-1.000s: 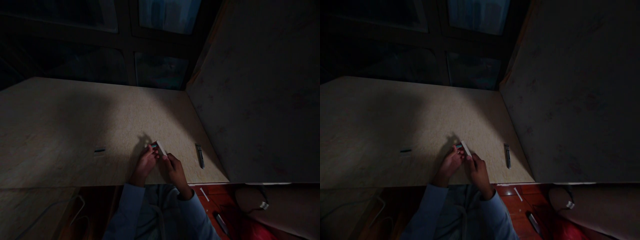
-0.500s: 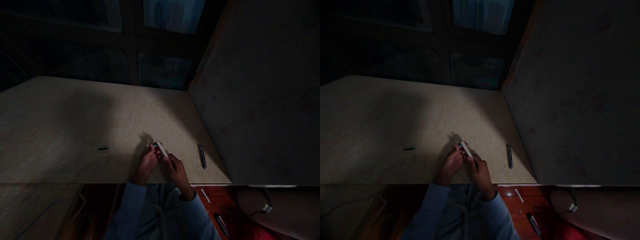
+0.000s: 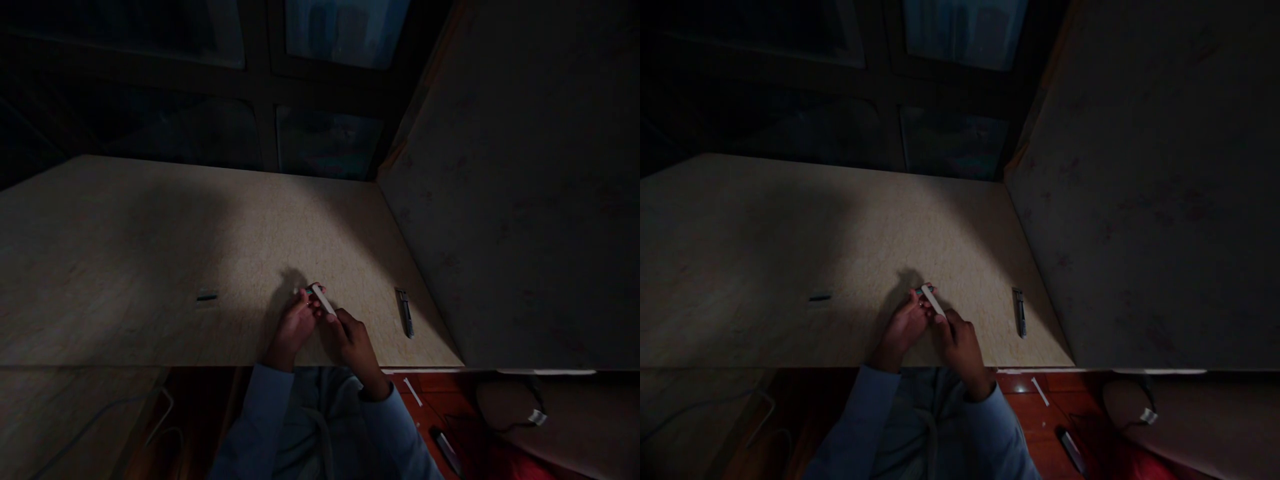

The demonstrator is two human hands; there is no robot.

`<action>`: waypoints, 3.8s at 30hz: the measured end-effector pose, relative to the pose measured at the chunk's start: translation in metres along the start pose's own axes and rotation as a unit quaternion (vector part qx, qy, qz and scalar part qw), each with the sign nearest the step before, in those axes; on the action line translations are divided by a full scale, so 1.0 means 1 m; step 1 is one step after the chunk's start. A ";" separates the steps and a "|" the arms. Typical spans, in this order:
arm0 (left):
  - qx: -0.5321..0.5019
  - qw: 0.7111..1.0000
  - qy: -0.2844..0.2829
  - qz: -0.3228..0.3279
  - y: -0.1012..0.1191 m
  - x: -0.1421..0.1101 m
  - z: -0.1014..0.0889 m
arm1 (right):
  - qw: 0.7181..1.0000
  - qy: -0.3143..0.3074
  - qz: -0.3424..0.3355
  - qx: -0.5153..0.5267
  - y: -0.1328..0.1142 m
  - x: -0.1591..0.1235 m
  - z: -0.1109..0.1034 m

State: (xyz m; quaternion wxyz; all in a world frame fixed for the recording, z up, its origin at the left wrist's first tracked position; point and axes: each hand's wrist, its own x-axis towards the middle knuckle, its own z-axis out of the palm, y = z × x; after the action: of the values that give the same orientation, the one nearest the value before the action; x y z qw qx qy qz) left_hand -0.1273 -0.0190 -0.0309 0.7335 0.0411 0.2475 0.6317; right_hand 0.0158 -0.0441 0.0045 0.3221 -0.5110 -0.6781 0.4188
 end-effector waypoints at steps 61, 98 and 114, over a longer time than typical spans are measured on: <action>0.288 0.952 -0.059 0.089 -0.017 -0.018 0.022 | 0.874 -0.025 0.164 0.457 -0.007 0.006 -0.024; -0.013 0.985 0.017 -0.173 0.004 -0.013 0.027 | 0.991 -0.025 0.040 0.124 -0.012 0.008 -0.030; 0.013 0.981 -0.028 -0.192 0.004 -0.014 0.021 | 0.993 -0.068 0.048 0.082 -0.006 0.008 -0.024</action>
State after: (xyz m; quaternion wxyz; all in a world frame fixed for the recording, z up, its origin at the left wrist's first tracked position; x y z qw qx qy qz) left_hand -0.1232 -0.0260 -0.0064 0.8469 0.0200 0.2388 0.4747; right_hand 0.0324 -0.0317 0.0207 0.2957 -0.4849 -0.6368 0.5214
